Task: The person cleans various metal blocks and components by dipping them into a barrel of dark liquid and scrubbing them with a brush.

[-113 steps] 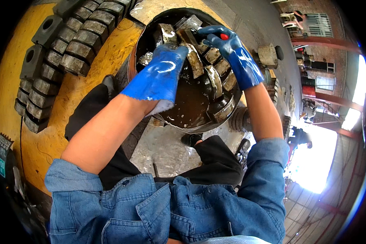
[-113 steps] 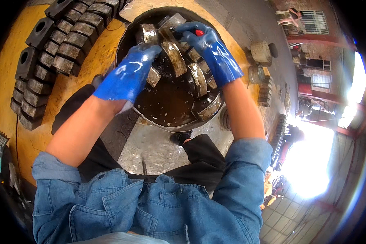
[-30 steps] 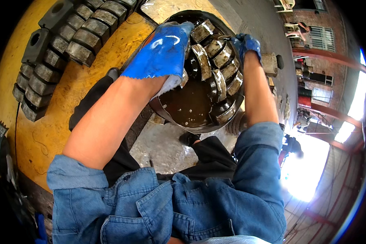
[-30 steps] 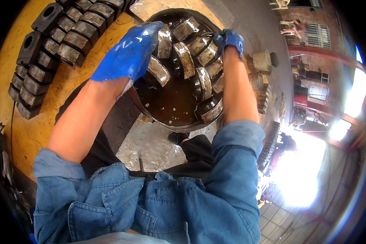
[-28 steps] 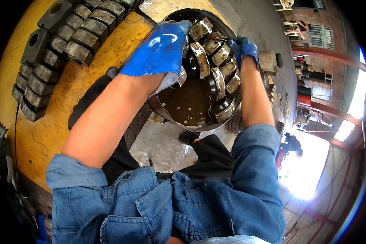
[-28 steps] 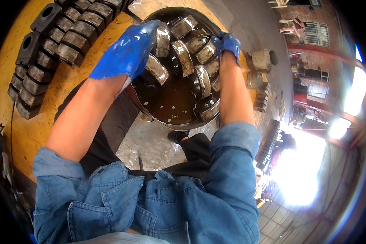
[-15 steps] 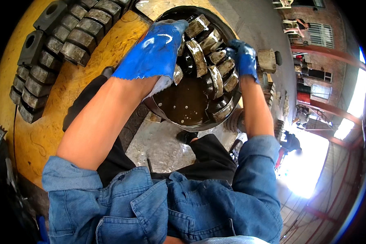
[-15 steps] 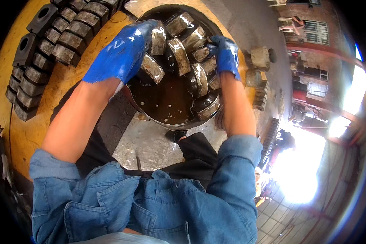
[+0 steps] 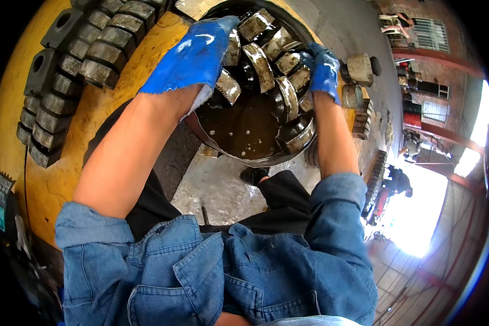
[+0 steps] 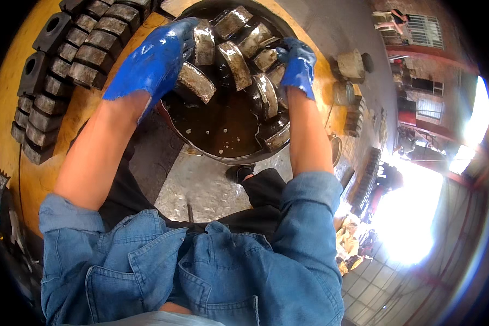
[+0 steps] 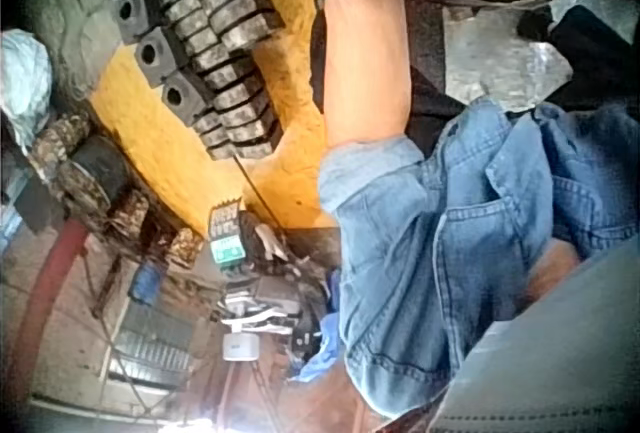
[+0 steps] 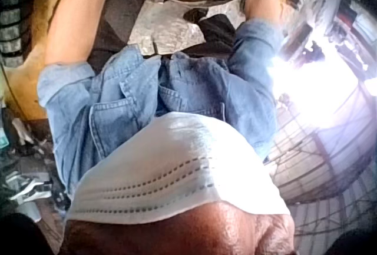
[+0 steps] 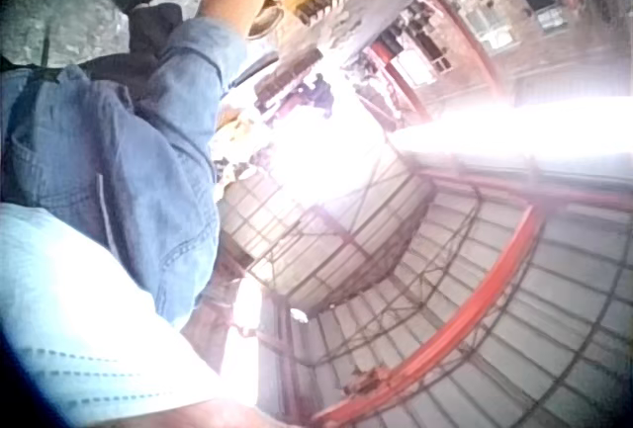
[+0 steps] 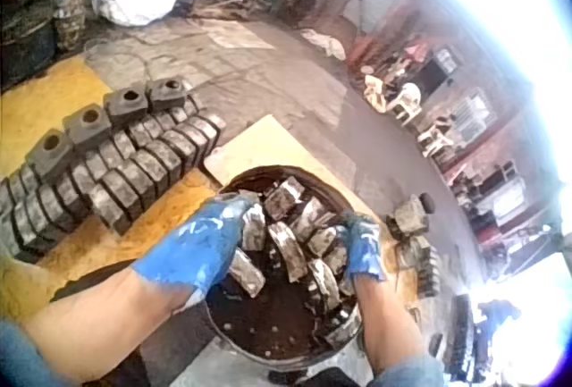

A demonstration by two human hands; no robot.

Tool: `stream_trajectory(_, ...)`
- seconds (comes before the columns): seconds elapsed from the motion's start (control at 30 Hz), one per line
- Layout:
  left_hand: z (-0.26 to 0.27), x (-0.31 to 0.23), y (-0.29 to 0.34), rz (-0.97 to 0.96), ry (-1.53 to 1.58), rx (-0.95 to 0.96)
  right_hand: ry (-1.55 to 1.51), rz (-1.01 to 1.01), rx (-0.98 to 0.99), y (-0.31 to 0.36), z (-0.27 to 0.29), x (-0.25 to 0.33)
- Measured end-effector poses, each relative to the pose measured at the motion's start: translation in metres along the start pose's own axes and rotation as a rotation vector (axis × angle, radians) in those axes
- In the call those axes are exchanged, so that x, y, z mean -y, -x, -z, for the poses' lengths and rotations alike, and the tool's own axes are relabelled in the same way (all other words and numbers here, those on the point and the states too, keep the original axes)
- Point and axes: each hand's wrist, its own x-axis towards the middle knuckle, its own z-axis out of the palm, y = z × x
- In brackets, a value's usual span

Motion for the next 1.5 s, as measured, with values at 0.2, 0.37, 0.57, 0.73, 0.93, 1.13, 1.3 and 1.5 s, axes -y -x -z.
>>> stream_trajectory(0.2,-0.002,0.001,0.003,-0.024,-0.036,-0.003,-0.010,0.003,0.184,0.077,-0.001,0.006)
stream_trajectory(0.37,-0.002,0.000,0.005,-0.042,-0.062,-0.006,-0.008,0.031,0.274,0.093,0.007,0.026)
stream_trajectory(0.57,0.001,-0.001,0.009,-0.054,-0.078,-0.006,0.025,0.040,0.067,0.026,0.008,0.031)
stream_trajectory(0.73,-0.004,-0.001,0.009,-0.079,-0.079,0.014,0.021,0.103,-0.016,-0.002,0.035,0.004)
stream_trajectory(0.93,-0.005,-0.006,0.004,-0.108,-0.114,0.007,-0.089,0.032,-0.039,0.079,0.022,-0.004)
stream_trajectory(1.13,-0.001,-0.007,0.008,-0.139,-0.131,0.000,0.064,0.041,0.142,0.106,0.036,-0.001)
stream_trajectory(1.3,-0.005,-0.009,0.009,-0.166,-0.148,0.007,-0.090,0.025,-0.049,0.052,0.060,0.009)
stream_trajectory(1.5,-0.001,-0.008,0.008,-0.171,-0.166,0.002,-0.022,-0.025,-0.038,0.035,0.036,0.006)
